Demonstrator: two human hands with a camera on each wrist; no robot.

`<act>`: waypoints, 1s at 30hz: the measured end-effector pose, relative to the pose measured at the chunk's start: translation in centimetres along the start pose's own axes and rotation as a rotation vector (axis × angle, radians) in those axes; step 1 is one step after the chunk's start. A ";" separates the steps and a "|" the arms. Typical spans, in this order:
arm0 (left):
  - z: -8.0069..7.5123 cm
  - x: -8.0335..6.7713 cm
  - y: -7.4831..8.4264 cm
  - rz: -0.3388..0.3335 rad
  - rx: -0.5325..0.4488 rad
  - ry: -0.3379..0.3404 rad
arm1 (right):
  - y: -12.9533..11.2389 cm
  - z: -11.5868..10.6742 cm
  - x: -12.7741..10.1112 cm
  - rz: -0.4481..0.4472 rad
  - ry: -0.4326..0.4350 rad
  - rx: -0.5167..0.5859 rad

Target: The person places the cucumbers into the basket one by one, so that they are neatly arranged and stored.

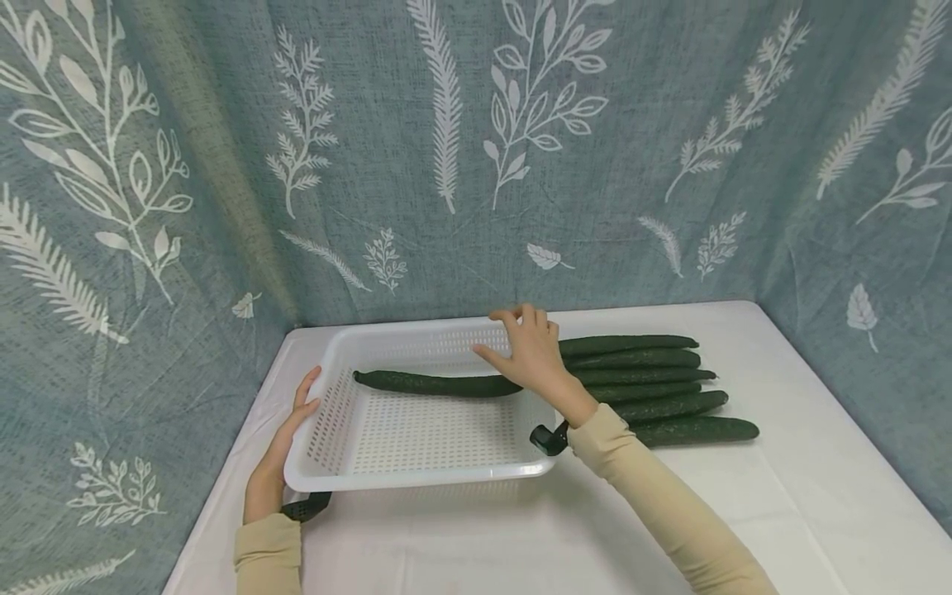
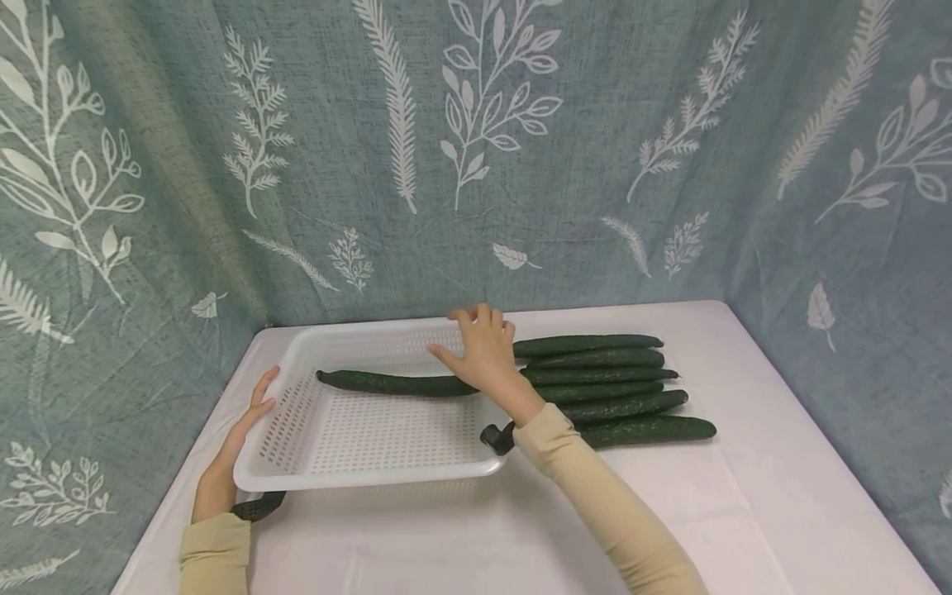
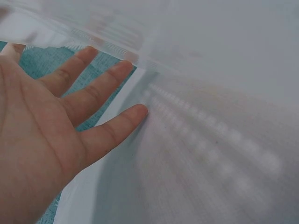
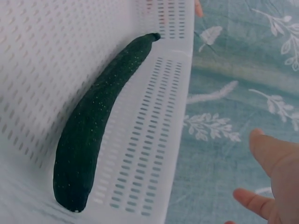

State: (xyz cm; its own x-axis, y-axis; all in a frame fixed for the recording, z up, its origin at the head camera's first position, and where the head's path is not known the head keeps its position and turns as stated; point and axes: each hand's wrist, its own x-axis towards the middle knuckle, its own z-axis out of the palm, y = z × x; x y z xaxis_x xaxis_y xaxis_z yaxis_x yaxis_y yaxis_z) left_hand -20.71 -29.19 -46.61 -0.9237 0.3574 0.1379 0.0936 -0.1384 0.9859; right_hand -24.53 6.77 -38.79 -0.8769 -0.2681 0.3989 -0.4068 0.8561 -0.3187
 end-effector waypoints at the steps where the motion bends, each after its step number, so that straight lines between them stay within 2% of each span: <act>1: -0.1 0.0 -0.1 0.001 -0.003 -0.003 | 0.0 -0.1 -0.1 -0.001 0.001 0.002; 4: -0.1 -0.1 -0.3 0.012 -0.014 -0.014 | 0.2 -0.4 -0.3 -0.005 0.006 0.005; 8: -0.2 0.0 -0.5 0.068 -0.034 -0.014 | 0.5 -0.8 -0.6 -0.009 0.016 -0.008; 12: -0.5 0.0 -0.7 0.073 -0.040 -0.016 | 0.8 -1.1 -0.9 -0.003 0.017 -0.022; 13: -1.9 0.6 -2.2 0.113 -0.091 -0.062 | 0.9 -1.2 -0.9 -0.001 0.016 -0.023; 15: -1.8 0.6 -2.1 0.095 -0.086 -0.052 | 1.1 -1.4 -1.1 0.004 0.008 -0.024; 19: -1.5 0.6 -1.7 0.100 -0.081 -0.038 | 1.5 -1.9 -1.5 0.007 -0.003 -0.025; 20: 0.0 0.0 -0.1 0.043 -0.027 0.006 | 1.6 -2.0 -1.6 0.007 -0.003 -0.024; 30: 0.5 -0.2 0.6 -0.020 -0.045 -0.022 | 3.1 -2.4 -3.0 -0.015 -0.014 -0.033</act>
State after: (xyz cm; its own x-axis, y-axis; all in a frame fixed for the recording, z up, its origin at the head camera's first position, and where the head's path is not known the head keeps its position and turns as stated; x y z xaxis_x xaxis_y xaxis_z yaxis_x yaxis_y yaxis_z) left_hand -20.29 -28.84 -45.95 -0.9169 0.3804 0.1210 0.0582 -0.1724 0.9833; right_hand -22.57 11.31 -38.91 -0.8743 -0.2873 0.3912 -0.4117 0.8658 -0.2845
